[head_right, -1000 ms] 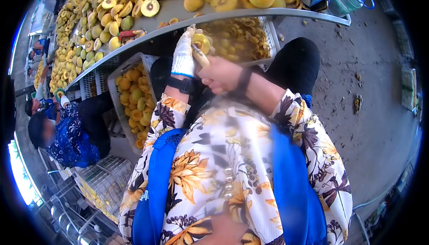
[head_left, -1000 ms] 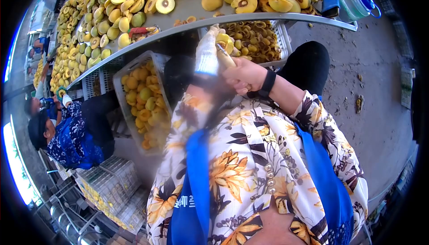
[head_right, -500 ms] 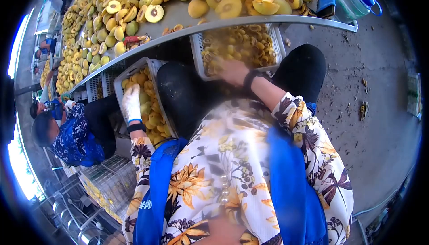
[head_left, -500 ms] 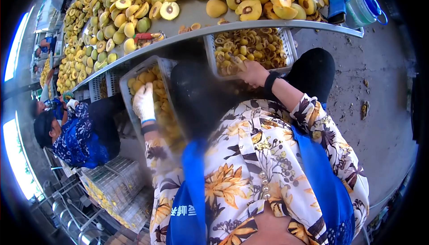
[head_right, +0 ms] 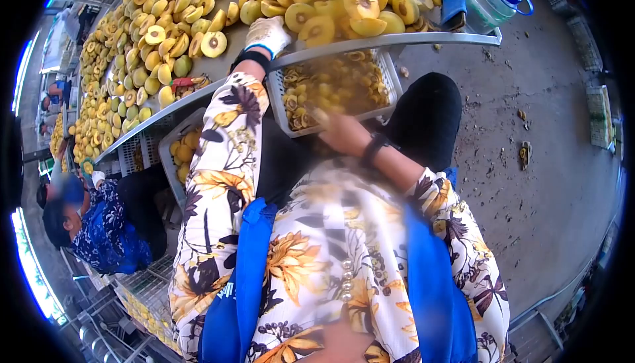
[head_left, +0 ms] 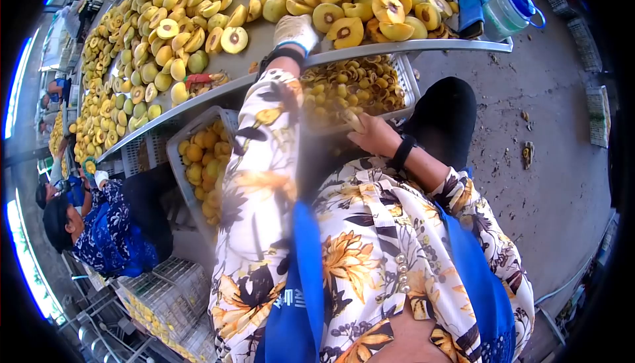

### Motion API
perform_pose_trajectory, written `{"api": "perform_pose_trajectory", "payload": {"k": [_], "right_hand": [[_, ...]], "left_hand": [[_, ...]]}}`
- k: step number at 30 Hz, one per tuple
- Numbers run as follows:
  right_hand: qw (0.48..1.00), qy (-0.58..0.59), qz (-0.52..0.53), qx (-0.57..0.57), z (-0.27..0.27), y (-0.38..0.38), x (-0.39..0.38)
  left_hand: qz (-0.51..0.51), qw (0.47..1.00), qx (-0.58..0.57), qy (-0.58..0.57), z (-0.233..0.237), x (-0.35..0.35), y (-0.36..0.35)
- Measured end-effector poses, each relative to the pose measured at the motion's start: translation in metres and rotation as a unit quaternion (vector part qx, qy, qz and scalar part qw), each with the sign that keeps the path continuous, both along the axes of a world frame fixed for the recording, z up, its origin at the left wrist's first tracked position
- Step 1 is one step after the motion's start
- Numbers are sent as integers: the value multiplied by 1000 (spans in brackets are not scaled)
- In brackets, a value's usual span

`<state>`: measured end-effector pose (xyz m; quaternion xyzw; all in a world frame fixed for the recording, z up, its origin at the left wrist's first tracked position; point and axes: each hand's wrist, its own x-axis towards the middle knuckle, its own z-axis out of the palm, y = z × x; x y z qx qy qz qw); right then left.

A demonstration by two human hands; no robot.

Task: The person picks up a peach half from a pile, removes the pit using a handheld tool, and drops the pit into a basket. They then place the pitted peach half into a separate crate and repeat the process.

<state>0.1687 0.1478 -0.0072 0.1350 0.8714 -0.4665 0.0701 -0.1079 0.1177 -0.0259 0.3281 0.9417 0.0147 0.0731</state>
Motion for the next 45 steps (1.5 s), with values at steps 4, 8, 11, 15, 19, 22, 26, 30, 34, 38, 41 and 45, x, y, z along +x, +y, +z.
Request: {"api": "perform_pose_trajectory", "payload": {"k": [4,8,11,15,19,22,26,30,34,38,41,45], "right_hand": [[999,1,-34,9,23,5,-12],[995,87,-42,1,34,7,-30],[995,98,-21,-22,38,-3,-44],[994,103,31,-15,38,-14,-45],[996,86,22,3,36,-19,-40],[996,72,19,39,37,-21,-36],[993,54,85,55,42,-18,-30],[982,12,185,24,40,1,-36],[988,45,145,12,30,-4,-42],[997,46,60,-18,36,-21,-40],[997,25,57,-41,39,-23,-39],[996,46,66,-27,29,-21,-32]], "left_hand": [[49,923,298,-238,44,18,-44],[296,572,542,-540,85,80,-94],[326,467,560,-602,73,99,-110],[257,419,557,-669,59,104,-124],[280,440,521,-676,51,107,-116],[267,425,526,-687,49,110,-110],[261,411,469,-737,63,113,-111],[239,404,387,-794,64,104,-118],[223,369,350,-832,68,93,-124],[287,446,390,-753,68,106,-112],[329,428,394,-744,60,110,-112],[371,402,373,-749,62,120,-108]]}}
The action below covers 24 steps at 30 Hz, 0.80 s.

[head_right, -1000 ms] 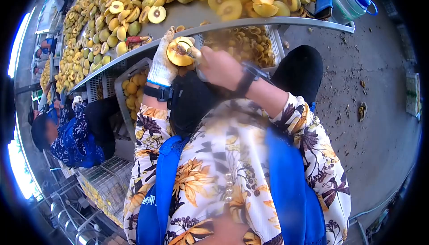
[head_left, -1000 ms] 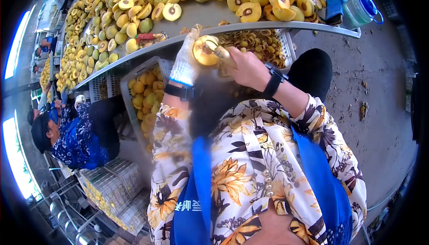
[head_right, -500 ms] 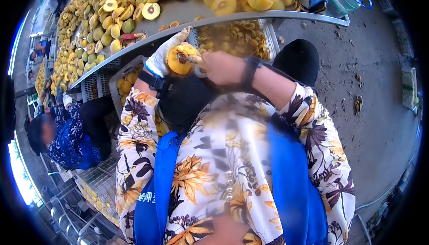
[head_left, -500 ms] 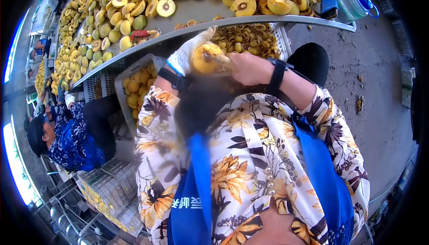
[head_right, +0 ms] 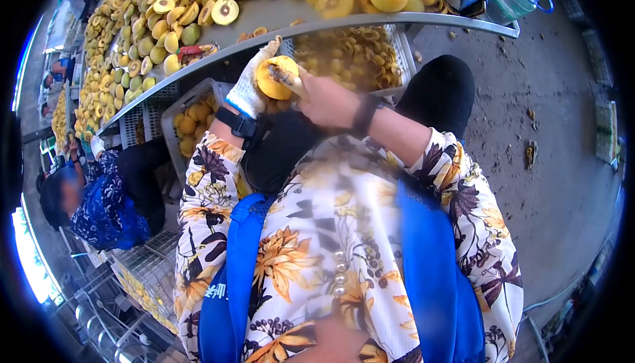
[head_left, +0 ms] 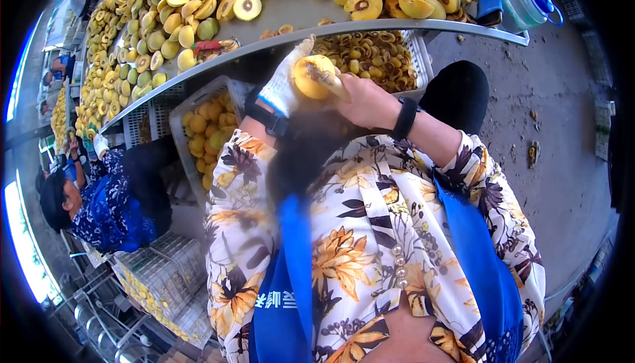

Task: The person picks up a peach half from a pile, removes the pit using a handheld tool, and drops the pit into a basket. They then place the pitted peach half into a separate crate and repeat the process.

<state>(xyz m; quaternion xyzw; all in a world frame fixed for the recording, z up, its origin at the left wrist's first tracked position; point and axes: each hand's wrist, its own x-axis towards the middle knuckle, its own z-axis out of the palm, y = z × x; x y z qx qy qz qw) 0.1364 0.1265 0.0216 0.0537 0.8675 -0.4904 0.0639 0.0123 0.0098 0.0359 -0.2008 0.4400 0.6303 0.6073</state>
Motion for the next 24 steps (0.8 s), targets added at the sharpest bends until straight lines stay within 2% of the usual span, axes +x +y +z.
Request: {"api": "perform_pose_trajectory", "payload": {"k": [4,7,10,13,17,20,21,23,24], "right_hand": [[996,-53,32,60,-9,6,0],[992,-46,89,76,-5,13,-1],[993,-46,101,30,-15,17,-2],[1000,26,17,6,-12,4,5],[969,120,-164,-137,-25,13,-3],[983,113,-109,-93,-22,10,-7],[990,105,-73,-53,-6,9,-4],[980,86,-140,-108,-10,8,-11],[973,76,-172,-137,-17,9,-15]], "left_hand": [[-33,998,-8,-57,-7,-3,1],[-50,997,-19,-55,-8,1,0],[-56,998,-27,-30,-2,5,-1],[-67,998,-11,6,4,-2,-2],[-90,995,-11,29,15,1,-8],[-117,990,0,76,11,9,-8],[-93,991,3,101,14,15,-3],[-44,995,13,94,-1,10,-1],[11,979,47,197,-15,8,-4]]}}
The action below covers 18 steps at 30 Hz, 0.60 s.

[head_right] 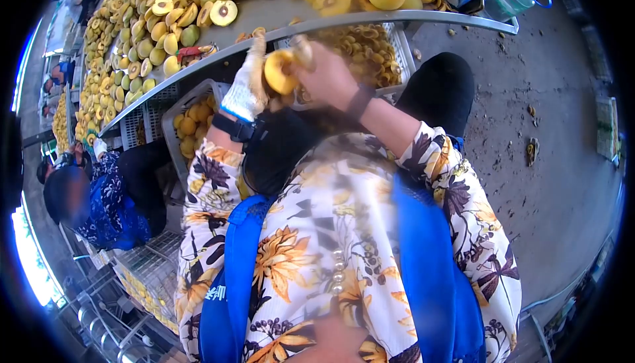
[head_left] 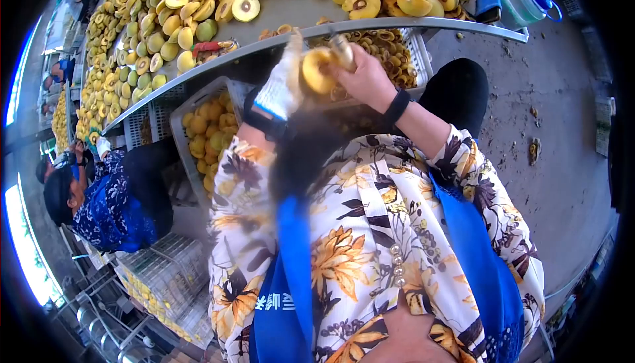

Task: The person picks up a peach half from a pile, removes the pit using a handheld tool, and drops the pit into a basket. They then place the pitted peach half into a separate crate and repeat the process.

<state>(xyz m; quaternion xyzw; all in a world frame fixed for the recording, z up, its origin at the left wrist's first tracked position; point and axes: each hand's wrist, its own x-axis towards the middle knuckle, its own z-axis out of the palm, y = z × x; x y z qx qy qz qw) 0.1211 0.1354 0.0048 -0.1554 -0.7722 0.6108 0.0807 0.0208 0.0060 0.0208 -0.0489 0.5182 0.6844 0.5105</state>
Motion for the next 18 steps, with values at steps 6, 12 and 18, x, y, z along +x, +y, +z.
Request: {"api": "perform_pose_trajectory", "payload": {"k": [6,12,18], "right_hand": [[993,-43,-33,108,7,-11,-6],[983,-76,36,164,-3,-17,17],[986,-45,18,159,-7,-15,24]], "left_hand": [[224,970,91,10,-27,18,14],[246,969,36,-1,-9,24,15],[257,958,59,115,-28,36,31]]}}
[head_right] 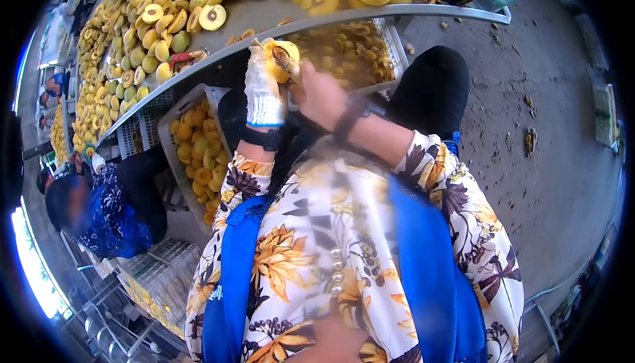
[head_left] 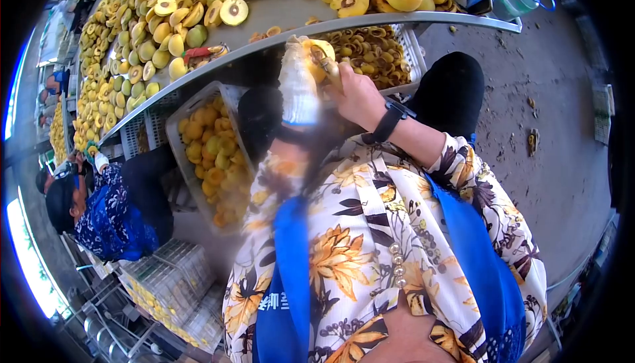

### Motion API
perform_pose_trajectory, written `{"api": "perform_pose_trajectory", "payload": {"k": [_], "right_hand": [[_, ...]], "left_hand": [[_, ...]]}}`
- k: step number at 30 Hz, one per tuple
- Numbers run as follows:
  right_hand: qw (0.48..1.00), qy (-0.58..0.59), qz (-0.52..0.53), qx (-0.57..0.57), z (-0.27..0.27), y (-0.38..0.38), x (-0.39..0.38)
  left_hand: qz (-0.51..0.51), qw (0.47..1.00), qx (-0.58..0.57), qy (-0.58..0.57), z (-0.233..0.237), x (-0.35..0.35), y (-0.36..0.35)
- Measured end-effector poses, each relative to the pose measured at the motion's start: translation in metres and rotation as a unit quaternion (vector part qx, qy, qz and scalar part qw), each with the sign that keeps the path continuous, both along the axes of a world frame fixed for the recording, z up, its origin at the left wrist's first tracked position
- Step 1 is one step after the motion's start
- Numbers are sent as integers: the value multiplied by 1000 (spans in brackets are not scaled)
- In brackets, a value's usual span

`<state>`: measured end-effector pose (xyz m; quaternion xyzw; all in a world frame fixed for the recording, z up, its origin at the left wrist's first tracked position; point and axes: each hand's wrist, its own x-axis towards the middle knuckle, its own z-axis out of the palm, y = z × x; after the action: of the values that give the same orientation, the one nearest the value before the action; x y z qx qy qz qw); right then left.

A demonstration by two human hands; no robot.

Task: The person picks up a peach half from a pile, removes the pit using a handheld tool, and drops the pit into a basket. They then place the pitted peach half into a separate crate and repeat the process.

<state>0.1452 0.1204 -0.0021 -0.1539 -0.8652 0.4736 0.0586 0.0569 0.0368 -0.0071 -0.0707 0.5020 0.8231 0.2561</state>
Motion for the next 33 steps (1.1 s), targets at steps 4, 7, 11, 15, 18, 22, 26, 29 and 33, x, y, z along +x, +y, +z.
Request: {"api": "perform_pose_trajectory", "payload": {"k": [4,7,11,15,18,22,26,29,33], "right_hand": [[1000,-4,-22,-4,-1,0,4],[1000,-22,17,3,-3,3,7],[996,-66,64,11,3,10,7],[996,-52,64,22,3,10,4],[1000,-25,9,7,-2,3,3],[1000,-23,8,2,-10,7,7],[997,-57,44,-5,-9,12,12],[996,-38,82,14,-11,13,13],[990,-50,131,31,-1,20,10]], "left_hand": [[-11,999,9,52,3,10,6],[-25,999,-10,18,-1,6,4],[-88,994,-28,-65,-3,-11,-9],[-80,992,-27,-91,9,-10,-6],[-51,996,-27,-73,3,-6,2],[-52,996,-73,-2,-9,-2,9],[-95,993,-44,-54,-11,-5,3],[-96,985,-51,-137,17,-4,-2],[-142,985,-55,-76,6,-14,-14]]}}
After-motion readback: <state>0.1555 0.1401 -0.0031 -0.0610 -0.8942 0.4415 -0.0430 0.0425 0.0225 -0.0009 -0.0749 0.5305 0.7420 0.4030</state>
